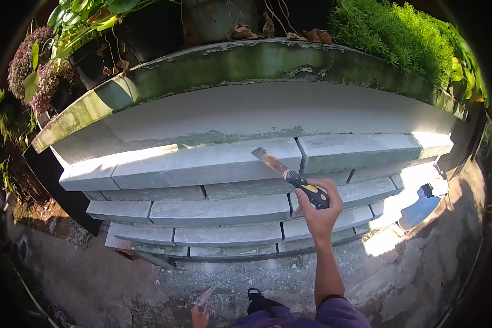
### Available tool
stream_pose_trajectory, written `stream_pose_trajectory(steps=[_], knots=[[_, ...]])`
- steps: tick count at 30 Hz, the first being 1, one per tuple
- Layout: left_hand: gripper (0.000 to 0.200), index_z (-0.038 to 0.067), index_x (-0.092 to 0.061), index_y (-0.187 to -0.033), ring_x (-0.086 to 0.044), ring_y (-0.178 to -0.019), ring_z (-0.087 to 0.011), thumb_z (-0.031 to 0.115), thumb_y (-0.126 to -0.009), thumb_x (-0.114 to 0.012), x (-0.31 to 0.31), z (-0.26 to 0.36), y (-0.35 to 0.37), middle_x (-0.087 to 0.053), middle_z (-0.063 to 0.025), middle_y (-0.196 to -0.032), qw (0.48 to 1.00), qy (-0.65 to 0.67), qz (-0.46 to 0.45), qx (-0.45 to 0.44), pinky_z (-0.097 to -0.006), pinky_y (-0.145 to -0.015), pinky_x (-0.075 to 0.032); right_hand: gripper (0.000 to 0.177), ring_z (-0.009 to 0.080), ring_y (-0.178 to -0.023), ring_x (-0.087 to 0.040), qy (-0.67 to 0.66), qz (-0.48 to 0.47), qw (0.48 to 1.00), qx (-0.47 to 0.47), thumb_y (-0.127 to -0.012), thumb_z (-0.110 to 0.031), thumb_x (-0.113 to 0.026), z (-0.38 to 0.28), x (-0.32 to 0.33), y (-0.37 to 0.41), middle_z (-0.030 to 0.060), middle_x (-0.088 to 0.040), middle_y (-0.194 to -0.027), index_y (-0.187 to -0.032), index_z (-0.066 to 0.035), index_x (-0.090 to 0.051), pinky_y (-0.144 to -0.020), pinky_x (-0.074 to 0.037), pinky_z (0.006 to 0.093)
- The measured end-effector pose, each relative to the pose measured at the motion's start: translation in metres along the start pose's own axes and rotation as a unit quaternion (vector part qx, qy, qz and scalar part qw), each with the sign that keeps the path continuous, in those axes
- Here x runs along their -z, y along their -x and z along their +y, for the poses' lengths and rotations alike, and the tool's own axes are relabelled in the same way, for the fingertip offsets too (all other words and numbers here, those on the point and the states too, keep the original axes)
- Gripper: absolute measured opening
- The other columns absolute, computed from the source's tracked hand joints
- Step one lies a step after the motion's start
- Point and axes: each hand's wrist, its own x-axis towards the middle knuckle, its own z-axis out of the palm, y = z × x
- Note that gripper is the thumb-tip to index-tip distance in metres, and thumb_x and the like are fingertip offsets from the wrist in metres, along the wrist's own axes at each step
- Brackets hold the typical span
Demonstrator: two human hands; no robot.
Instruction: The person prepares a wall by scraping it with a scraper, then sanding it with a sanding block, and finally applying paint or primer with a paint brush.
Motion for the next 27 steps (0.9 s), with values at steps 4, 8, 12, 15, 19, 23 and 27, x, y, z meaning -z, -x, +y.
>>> stream_pose_trajectory(steps=[4,8,12,15,19,23,27], knots=[[0.052,0.000,-0.049,-0.133,-0.045,-0.123,-0.0433,0.021,-0.087,-0.060,-0.040,-0.046,-0.043,-0.050,-0.0256,-0.131,0.995,0.078,-0.023,-0.065,-0.0470,-0.105,-0.037,0.025,0.0126,-0.067,-0.061,0.145,0.092,0.938,0.302,-0.081,0.001,-0.075,-0.008,-0.026,-0.077,0.0079,-0.062,-0.084,-0.097,0.000,-0.055,-0.057,-0.048,0.0213],[0.043,-0.003,-0.054,-0.129,-0.050,-0.124,-0.0341,0.013,-0.089,-0.059,-0.019,-0.031,-0.084,-0.055,-0.0214,-0.131,0.970,0.231,0.015,-0.075,-0.0403,-0.105,-0.037,0.024,0.0118,-0.060,-0.057,0.093,0.091,0.911,0.391,-0.086,0.002,-0.067,0.007,-0.057,-0.127,0.0092,-0.059,-0.084,-0.098,-0.004,-0.047,-0.054,-0.045,0.0215],[0.035,-0.006,-0.060,-0.122,-0.058,-0.119,-0.0256,0.003,-0.089,-0.059,0.077,0.068,-0.120,-0.063,-0.0173,-0.126,0.922,0.373,0.053,-0.091,-0.0342,-0.103,-0.039,0.018,0.0092,-0.047,-0.047,-0.140,0.054,0.885,0.440,-0.090,0.003,-0.056,0.005,-0.098,-0.156,0.0068,-0.052,-0.075,-0.097,-0.005,-0.041,-0.041,-0.040,0.0247],[0.033,-0.006,-0.061,-0.119,-0.061,-0.112,-0.0262,0.007,-0.089,-0.062,0.080,0.074,-0.127,-0.066,-0.0178,-0.119,0.932,0.353,0.047,-0.068,-0.0360,-0.099,-0.042,0.016,0.0070,-0.040,-0.040,-0.227,0.060,0.878,0.417,-0.092,0.003,-0.053,0.007,-0.124,-0.173,0.0044,-0.044,-0.068,-0.094,-0.005,-0.039,-0.033,-0.033,0.0234],[0.033,-0.006,-0.062,-0.117,-0.063,-0.106,-0.0262,0.011,-0.089,-0.064,0.037,0.021,-0.131,-0.067,-0.0177,-0.113,0.962,0.260,0.032,-0.072,-0.0378,-0.094,-0.045,0.015,0.0057,-0.039,-0.039,-0.177,0.031,0.899,0.398,-0.094,0.001,-0.053,0.008,-0.130,-0.177,0.0027,-0.041,-0.064,-0.093,-0.005,-0.039,-0.033,-0.031,0.0212],[0.057,0.001,-0.048,-0.136,-0.040,-0.131,-0.0424,0.033,-0.090,-0.059,0.015,-0.006,-0.123,-0.044,-0.0260,-0.141,0.983,0.096,-0.113,0.109,-0.0475,-0.107,-0.036,0.015,0.0049,-0.039,-0.038,-0.084,0.078,0.920,0.376,-0.093,0.002,-0.055,0.017,-0.138,-0.176,0.0012,-0.041,-0.064,-0.092,-0.002,-0.041,-0.033,-0.031,0.0210],[0.050,0.000,-0.050,-0.133,-0.046,-0.126,-0.0374,0.027,-0.091,-0.057,0.071,0.028,-0.136,-0.049,-0.0231,-0.136,0.973,0.177,-0.139,0.053,-0.0447,-0.106,-0.036,0.014,0.0053,-0.045,-0.039,-0.162,0.051,0.889,0.425,-0.091,0.001,-0.059,0.005,-0.142,-0.171,0.0011,-0.046,-0.069,-0.091,-0.003,-0.046,-0.036,-0.033,0.0220]])
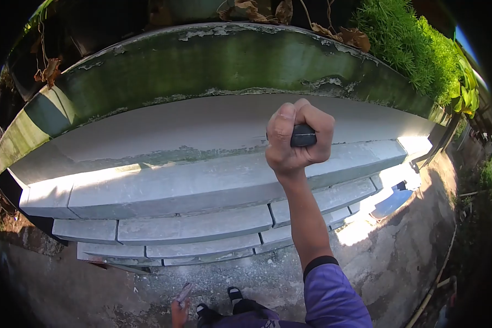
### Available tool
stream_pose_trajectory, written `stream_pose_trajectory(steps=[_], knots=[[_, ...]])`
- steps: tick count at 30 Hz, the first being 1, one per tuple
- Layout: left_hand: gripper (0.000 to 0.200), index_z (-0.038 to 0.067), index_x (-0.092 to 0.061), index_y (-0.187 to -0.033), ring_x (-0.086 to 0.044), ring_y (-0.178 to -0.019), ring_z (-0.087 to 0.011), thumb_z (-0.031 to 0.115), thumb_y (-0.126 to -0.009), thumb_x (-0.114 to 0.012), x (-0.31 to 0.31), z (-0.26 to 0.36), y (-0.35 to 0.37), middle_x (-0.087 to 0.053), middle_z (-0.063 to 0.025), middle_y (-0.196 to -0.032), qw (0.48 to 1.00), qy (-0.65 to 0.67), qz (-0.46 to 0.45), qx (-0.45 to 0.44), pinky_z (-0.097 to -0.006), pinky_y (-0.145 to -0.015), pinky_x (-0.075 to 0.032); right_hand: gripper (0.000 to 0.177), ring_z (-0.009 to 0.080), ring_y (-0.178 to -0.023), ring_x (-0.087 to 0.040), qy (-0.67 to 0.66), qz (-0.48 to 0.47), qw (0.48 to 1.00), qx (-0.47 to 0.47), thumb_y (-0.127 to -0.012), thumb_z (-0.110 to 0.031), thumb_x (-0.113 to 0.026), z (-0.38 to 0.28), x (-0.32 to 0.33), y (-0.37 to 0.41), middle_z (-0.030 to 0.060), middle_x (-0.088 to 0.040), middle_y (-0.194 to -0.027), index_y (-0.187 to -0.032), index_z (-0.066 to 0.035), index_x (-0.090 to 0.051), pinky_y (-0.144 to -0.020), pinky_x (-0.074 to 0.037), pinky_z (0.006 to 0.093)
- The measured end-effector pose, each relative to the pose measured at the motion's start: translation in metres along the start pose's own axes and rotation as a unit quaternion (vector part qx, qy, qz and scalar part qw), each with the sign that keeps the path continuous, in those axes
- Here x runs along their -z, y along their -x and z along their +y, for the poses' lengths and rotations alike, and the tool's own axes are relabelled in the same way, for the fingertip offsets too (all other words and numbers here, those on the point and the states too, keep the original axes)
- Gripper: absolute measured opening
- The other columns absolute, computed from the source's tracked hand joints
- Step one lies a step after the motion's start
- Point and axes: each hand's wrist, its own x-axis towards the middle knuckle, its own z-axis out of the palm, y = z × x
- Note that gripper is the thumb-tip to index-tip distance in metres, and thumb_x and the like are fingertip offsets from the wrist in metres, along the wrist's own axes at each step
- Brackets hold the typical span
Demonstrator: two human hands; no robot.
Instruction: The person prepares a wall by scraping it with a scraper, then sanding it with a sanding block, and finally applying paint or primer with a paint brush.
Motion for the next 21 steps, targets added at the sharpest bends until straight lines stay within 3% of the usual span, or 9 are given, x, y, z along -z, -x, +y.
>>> stream_pose_trajectory(steps=[1,2,4,6,8,12,16,17,21], knots=[[0.040,-0.003,-0.055,-0.127,-0.054,-0.118,-0.0324,0.015,-0.091,-0.057,0.005,0.014,-0.002,-0.057,-0.0208,-0.128,0.990,0.104,0.054,-0.077,-0.0406,-0.101,-0.040,0.014,0.0053,-0.048,-0.040,-0.083,0.032,0.996,-0.017,-0.090,0.003,-0.060,-0.010,-0.003,-0.003,0.0015,-0.048,-0.071,-0.091,-0.004,-0.047,-0.038,-0.034,0.0225],[0.031,-0.006,-0.061,-0.120,-0.062,-0.111,-0.0274,0.003,-0.090,-0.057,0.008,0.022,-0.005,-0.065,-0.0185,-0.120,0.961,0.205,0.105,-0.153,-0.0365,-0.097,-0.044,0.014,0.0052,-0.048,-0.040,0.022,0.013,1.000,0.003,-0.090,0.003,-0.058,0.002,0.000,0.002,0.0019,-0.048,-0.071,-0.091,-0.003,-0.046,-0.037,-0.034,0.0224],[0.033,-0.006,-0.060,-0.122,-0.060,-0.114,-0.0268,0.001,-0.090,-0.055,0.010,0.018,-0.012,-0.064,-0.0186,-0.124,0.959,0.183,0.102,-0.192,-0.0354,-0.099,-0.042,0.015,0.0050,-0.046,-0.038,0.235,-0.027,0.971,0.035,-0.090,0.005,-0.056,0.031,0.013,0.019,0.0027,-0.047,-0.070,-0.092,-0.002,-0.043,-0.036,-0.033,0.0223],[0.034,-0.006,-0.059,-0.123,-0.059,-0.117,-0.0263,0.000,-0.090,-0.054,0.012,0.019,-0.022,-0.063,-0.0185,-0.126,0.956,0.161,0.104,-0.220,-0.0345,-0.101,-0.040,0.014,0.0054,-0.049,-0.041,0.145,-0.023,0.989,-0.033,-0.089,0.006,-0.056,0.015,0.005,0.007,0.0022,-0.047,-0.070,-0.090,-0.002,-0.045,-0.039,-0.035,0.0215],[0.034,-0.005,-0.059,-0.123,-0.058,-0.118,-0.0261,0.001,-0.090,-0.054,0.015,0.015,-0.024,-0.062,-0.0183,-0.126,0.961,0.139,0.100,-0.219,-0.0340,-0.102,-0.040,0.012,0.0057,-0.054,-0.044,0.012,0.018,0.998,-0.054,-0.088,0.004,-0.058,-0.006,0.000,0.005,0.0010,-0.047,-0.071,-0.089,-0.003,-0.048,-0.045,-0.037,0.0213],[0.034,-0.005,-0.059,-0.123,-0.059,-0.116,-0.0264,0.002,-0.090,-0.056,0.016,0.019,-0.027,-0.063,-0.0186,-0.125,0.968,0.127,0.095,-0.193,-0.0338,-0.101,-0.040,0.012,0.0048,-0.047,-0.040,0.159,-0.009,0.987,0.007,-0.089,0.003,-0.056,0.016,0.009,0.012,0.0017,-0.044,-0.068,-0.090,-0.001,-0.044,-0.037,-0.035,0.0211],[0.033,-0.005,-0.060,-0.122,-0.060,-0.113,-0.0263,0.003,-0.090,-0.057,0.025,0.042,-0.033,-0.065,-0.0192,-0.121,0.966,0.131,0.091,-0.205,-0.0339,-0.099,-0.041,0.012,0.0056,-0.043,-0.042,-0.042,0.077,0.996,-0.030,-0.087,0.004,-0.056,-0.009,0.003,-0.003,0.0018,-0.044,-0.069,-0.089,-0.002,-0.045,-0.035,-0.037,0.0220],[0.033,-0.005,-0.060,-0.121,-0.061,-0.113,-0.0262,0.003,-0.090,-0.057,0.026,0.042,-0.030,-0.065,-0.0192,-0.120,0.966,0.127,0.090,-0.205,-0.0340,-0.099,-0.042,0.014,0.0056,-0.042,-0.045,0.127,0.035,0.990,-0.051,-0.088,0.005,-0.055,0.004,0.002,0.006,0.0015,-0.043,-0.068,-0.089,-0.003,-0.043,-0.034,-0.036,0.0221],[0.031,-0.005,-0.062,-0.119,-0.061,-0.111,-0.0262,0.003,-0.089,-0.058,0.027,0.046,-0.032,-0.066,-0.0193,-0.117,0.963,0.129,0.096,-0.218,-0.0346,-0.097,-0.042,0.013,0.0060,-0.042,-0.046,0.036,0.036,0.996,-0.070,-0.089,0.004,-0.053,-0.004,0.009,0.002,0.0014,-0.043,-0.068,-0.088,-0.003,-0.042,-0.034,-0.037,0.0218]])
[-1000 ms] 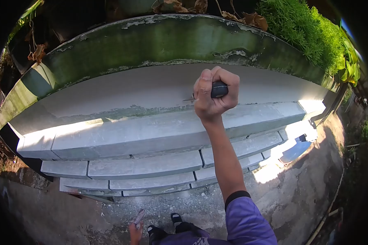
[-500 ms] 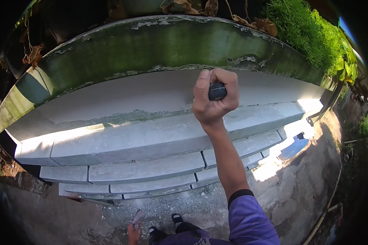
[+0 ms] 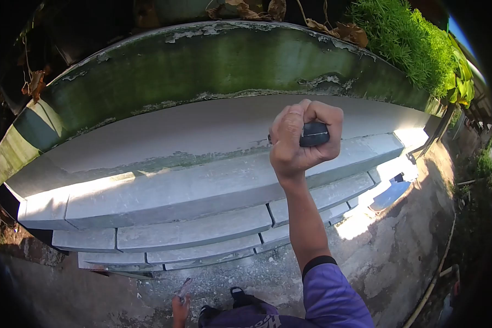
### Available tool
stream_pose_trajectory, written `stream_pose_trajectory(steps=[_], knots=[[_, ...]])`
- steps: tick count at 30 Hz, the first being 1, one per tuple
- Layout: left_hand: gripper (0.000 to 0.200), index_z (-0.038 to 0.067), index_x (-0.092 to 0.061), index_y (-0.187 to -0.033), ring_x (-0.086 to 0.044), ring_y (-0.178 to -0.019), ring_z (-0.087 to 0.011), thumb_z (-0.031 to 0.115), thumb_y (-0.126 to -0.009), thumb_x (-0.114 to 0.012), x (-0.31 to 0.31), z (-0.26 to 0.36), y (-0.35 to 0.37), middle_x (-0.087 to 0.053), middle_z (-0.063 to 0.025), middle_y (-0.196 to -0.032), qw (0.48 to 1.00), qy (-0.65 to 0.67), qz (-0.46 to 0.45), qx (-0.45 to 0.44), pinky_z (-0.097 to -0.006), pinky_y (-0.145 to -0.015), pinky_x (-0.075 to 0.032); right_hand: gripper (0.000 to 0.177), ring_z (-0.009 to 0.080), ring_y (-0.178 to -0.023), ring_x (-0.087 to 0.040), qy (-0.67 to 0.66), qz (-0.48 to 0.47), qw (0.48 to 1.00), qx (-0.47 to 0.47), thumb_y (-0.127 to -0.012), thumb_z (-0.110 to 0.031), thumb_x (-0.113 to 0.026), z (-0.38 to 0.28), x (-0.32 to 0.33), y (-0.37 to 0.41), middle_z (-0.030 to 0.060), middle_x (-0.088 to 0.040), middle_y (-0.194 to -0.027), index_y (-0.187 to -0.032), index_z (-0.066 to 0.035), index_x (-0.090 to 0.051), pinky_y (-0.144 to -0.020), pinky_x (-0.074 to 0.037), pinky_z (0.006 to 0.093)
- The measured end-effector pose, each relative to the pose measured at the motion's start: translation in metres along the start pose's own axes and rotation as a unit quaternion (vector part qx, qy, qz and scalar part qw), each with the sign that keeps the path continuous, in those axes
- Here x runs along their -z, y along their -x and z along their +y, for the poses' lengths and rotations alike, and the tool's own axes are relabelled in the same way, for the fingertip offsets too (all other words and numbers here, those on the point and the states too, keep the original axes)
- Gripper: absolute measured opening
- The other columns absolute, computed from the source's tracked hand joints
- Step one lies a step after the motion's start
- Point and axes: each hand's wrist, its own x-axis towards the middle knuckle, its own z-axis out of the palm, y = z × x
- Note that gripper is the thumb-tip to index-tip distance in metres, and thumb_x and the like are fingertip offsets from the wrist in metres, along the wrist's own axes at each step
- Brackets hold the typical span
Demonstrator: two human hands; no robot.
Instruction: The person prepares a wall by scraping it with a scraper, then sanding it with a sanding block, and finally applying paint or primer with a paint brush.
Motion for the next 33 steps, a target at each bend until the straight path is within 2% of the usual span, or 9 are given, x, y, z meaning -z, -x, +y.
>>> stream_pose_trajectory(steps=[9,12,18,19,21,24,26,30,33], knots=[[0.033,-0.004,-0.062,-0.120,-0.058,-0.119,-0.0300,0.004,-0.089,-0.058,-0.001,0.002,-0.029,-0.064,-0.0194,-0.123,1.000,0.012,-0.012,-0.026,-0.0349,-0.103,-0.039,0.012,0.0059,-0.039,-0.039,-0.033,0.011,0.999,-0.004,-0.091,0.003,-0.048,-0.018,-0.006,-0.011,0.0001,-0.038,-0.058,-0.086,-0.004,-0.038,-0.032,-0.031,0.0222],[0.038,-0.002,-0.058,-0.126,-0.053,-0.124,-0.0316,0.010,-0.090,-0.058,0.009,-0.051,-0.005,-0.059,-0.0201,-0.129,0.997,-0.057,-0.051,0.032,-0.0367,-0.106,-0.036,0.012,0.0060,-0.041,-0.043,0.161,-0.019,0.987,0.002,-0.089,0.003,-0.051,0.030,0.002,0.011,0.0004,-0.040,-0.058,-0.087,-0.003,-0.041,-0.035,-0.033,0.0218],[0.056,0.009,-0.041,-0.145,-0.036,-0.135,-0.0426,0.030,-0.094,-0.052,0.013,-0.174,0.032,-0.038,-0.0254,-0.147,0.936,-0.281,-0.186,0.099,-0.0478,-0.113,-0.030,0.021,0.0069,-0.041,-0.043,-0.034,0.117,0.992,-0.028,-0.088,0.006,-0.048,-0.023,-0.019,-0.013,0.0011,-0.037,-0.057,-0.076,-0.007,-0.038,-0.032,-0.032,0.0232],[0.055,0.009,-0.041,-0.145,-0.035,-0.136,-0.0425,0.029,-0.094,-0.052,0.019,-0.173,0.035,-0.037,-0.0255,-0.148,0.939,-0.266,-0.180,0.120,-0.0476,-0.113,-0.029,0.018,0.0072,-0.040,-0.041,0.148,0.061,0.987,-0.018,-0.089,0.006,-0.048,0.010,-0.017,0.001,0.0006,-0.036,-0.058,-0.080,-0.005,-0.036,-0.031,-0.030,0.0234],[0.055,0.009,-0.040,-0.145,-0.034,-0.137,-0.0425,0.026,-0.094,-0.051,0.022,-0.185,0.033,-0.035,-0.0257,-0.149,0.946,-0.233,-0.163,0.157,-0.0471,-0.113,-0.028,0.014,0.0070,-0.040,-0.040,0.110,0.043,0.992,-0.033,-0.089,0.005,-0.049,0.006,-0.022,0.000,0.0012,-0.039,-0.062,-0.084,-0.002,-0.039,-0.032,-0.030,0.0232],[0.053,0.008,-0.042,-0.144,-0.034,-0.136,-0.0435,0.025,-0.094,-0.049,0.021,-0.270,0.042,-0.037,-0.0269,-0.147,0.947,-0.307,-0.093,0.027,-0.0481,-0.113,-0.028,0.012,0.0067,-0.040,-0.037,-0.037,0.077,0.996,0.011,-0.086,0.003,-0.054,-0.019,-0.016,-0.006,0.0029,-0.044,-0.068,-0.085,-0.001,-0.043,-0.032,-0.032,0.0234],[0.053,0.008,-0.043,-0.144,-0.034,-0.136,-0.0433,0.024,-0.094,-0.048,0.026,-0.253,0.035,-0.038,-0.0274,-0.146,0.945,-0.305,-0.108,0.043,-0.0484,-0.113,-0.028,0.015,0.0063,-0.038,-0.034,0.135,0.044,0.987,0.069,-0.086,0.002,-0.053,0.020,-0.007,0.012,0.0029,-0.041,-0.064,-0.084,-0.002,-0.038,-0.031,-0.029,0.0235],[0.053,0.010,-0.042,-0.145,-0.035,-0.135,-0.0433,0.025,-0.094,-0.047,0.045,-0.165,0.025,-0.039,-0.0275,-0.145,0.909,-0.307,-0.202,0.194,-0.0484,-0.114,-0.027,0.013,0.0063,-0.043,-0.036,0.035,0.045,0.998,0.003,-0.087,-0.002,-0.053,-0.017,-0.019,-0.003,0.0016,-0.039,-0.060,-0.084,-0.004,-0.040,-0.038,-0.032,0.0226],[0.055,0.012,-0.038,-0.147,-0.033,-0.137,-0.0429,0.025,-0.095,-0.046,0.047,-0.211,0.035,-0.037,-0.0260,-0.147,0.945,-0.264,-0.170,0.088,-0.0485,-0.114,-0.026,0.014,0.0064,-0.042,-0.037,0.028,0.062,0.997,0.023,-0.086,-0.003,-0.055,-0.018,-0.018,-0.001,0.0018,-0.040,-0.061,-0.084,-0.002,-0.041,-0.036,-0.032,0.0231]])
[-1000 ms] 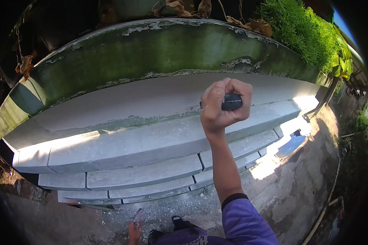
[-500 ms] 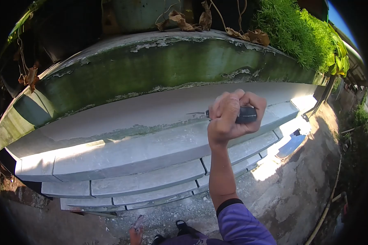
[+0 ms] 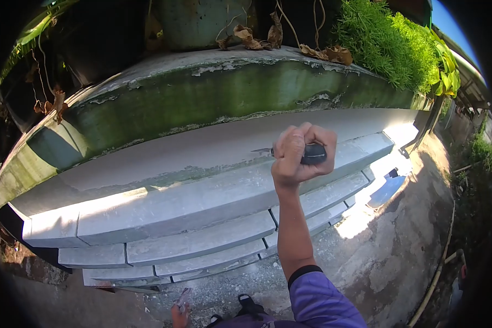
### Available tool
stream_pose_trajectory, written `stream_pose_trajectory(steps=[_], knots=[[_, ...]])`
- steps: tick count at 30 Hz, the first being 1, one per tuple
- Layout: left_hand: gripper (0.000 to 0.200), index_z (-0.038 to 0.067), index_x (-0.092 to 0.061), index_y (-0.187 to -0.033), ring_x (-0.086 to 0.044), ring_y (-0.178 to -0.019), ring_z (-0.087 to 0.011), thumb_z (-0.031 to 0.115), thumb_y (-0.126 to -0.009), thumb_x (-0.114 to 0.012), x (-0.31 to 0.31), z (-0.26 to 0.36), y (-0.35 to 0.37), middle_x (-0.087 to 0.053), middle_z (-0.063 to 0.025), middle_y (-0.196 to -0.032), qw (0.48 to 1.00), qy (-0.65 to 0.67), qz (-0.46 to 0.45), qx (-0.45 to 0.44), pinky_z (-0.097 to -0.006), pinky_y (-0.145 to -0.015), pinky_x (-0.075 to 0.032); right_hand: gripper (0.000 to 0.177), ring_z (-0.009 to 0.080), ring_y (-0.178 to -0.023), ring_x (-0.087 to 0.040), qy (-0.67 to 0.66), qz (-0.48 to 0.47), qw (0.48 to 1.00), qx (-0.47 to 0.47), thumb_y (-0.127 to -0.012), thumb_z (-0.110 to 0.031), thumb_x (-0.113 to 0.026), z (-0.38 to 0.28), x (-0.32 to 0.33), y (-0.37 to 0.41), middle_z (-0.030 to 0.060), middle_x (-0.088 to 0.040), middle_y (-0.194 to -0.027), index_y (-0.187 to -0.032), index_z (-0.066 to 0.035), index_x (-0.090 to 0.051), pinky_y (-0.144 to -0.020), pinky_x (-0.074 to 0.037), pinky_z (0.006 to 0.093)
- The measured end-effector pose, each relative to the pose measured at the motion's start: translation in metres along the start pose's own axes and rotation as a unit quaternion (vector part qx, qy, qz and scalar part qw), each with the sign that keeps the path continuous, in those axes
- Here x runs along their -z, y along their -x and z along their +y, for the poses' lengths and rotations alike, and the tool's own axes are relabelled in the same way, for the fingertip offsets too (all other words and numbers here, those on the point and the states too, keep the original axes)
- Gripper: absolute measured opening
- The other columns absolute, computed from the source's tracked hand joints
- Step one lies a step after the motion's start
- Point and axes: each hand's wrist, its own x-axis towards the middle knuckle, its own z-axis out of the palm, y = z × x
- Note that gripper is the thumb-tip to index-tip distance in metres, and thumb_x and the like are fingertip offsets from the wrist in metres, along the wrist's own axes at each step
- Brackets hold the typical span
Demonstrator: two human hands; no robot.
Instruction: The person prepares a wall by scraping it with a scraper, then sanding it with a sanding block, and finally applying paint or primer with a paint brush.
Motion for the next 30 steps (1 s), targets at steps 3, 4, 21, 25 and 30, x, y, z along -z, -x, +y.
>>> stream_pose_trajectory(steps=[3,4,21,25,30], knots=[[0.057,0.014,-0.036,-0.149,-0.030,-0.138,-0.0426,0.025,-0.095,-0.047,-0.008,-0.013,0.007,-0.033,-0.0244,-0.150,0.998,-0.021,0.057,-0.029,-0.0486,-0.115,-0.025,0.015,0.0067,-0.038,-0.035,0.127,-0.041,0.990,0.054,-0.087,0.000,-0.051,0.029,0.003,0.009,0.0021,-0.038,-0.058,-0.083,-0.001,-0.037,-0.031,-0.029,0.0235],[0.057,0.015,-0.035,-0.150,-0.028,-0.139,-0.0423,0.026,-0.095,-0.048,-0.009,-0.017,0.006,-0.032,-0.0241,-0.151,0.996,-0.021,0.071,-0.044,-0.0486,-0.115,-0.025,0.013,0.0068,-0.039,-0.036,0.072,-0.028,0.996,0.039,-0.087,0.001,-0.050,0.019,0.005,0.008,0.0023,-0.038,-0.059,-0.083,0.000,-0.038,-0.032,-0.029,0.0235],[0.060,0.014,-0.036,-0.149,-0.029,-0.138,-0.0446,0.036,-0.095,-0.050,0.032,-0.051,0.035,-0.032,-0.0277,-0.149,0.999,-0.006,-0.024,0.041,-0.0485,-0.116,-0.022,0.011,0.0061,-0.046,-0.045,0.011,-0.001,1.000,-0.017,-0.082,-0.004,-0.056,-0.005,-0.001,0.002,-0.0008,-0.043,-0.062,-0.077,-0.003,-0.047,-0.042,-0.035,0.0225],[0.060,0.015,-0.037,-0.149,-0.029,-0.138,-0.0448,0.037,-0.095,-0.049,0.037,-0.056,0.045,-0.032,-0.0279,-0.149,0.998,-0.016,-0.030,0.055,-0.0484,-0.116,-0.022,0.010,0.0061,-0.044,-0.044,0.094,-0.038,0.995,-0.015,-0.084,-0.002,-0.054,0.031,0.012,0.019,-0.0009,-0.042,-0.061,-0.077,-0.002,-0.046,-0.041,-0.035,0.0226],[0.060,0.015,-0.038,-0.148,-0.029,-0.137,-0.0457,0.040,-0.095,-0.048,0.062,-0.034,0.058,-0.032,-0.0275,-0.150,0.998,-0.035,-0.038,0.020,-0.0494,-0.116,-0.022,0.009,0.0073,-0.042,-0.042,0.062,0.010,0.998,0.014,-0.083,-0.001,-0.048,-0.020,0.017,0.030,0.0007,-0.039,-0.056,-0.079,-0.002,-0.040,-0.037,-0.034,0.0240]])
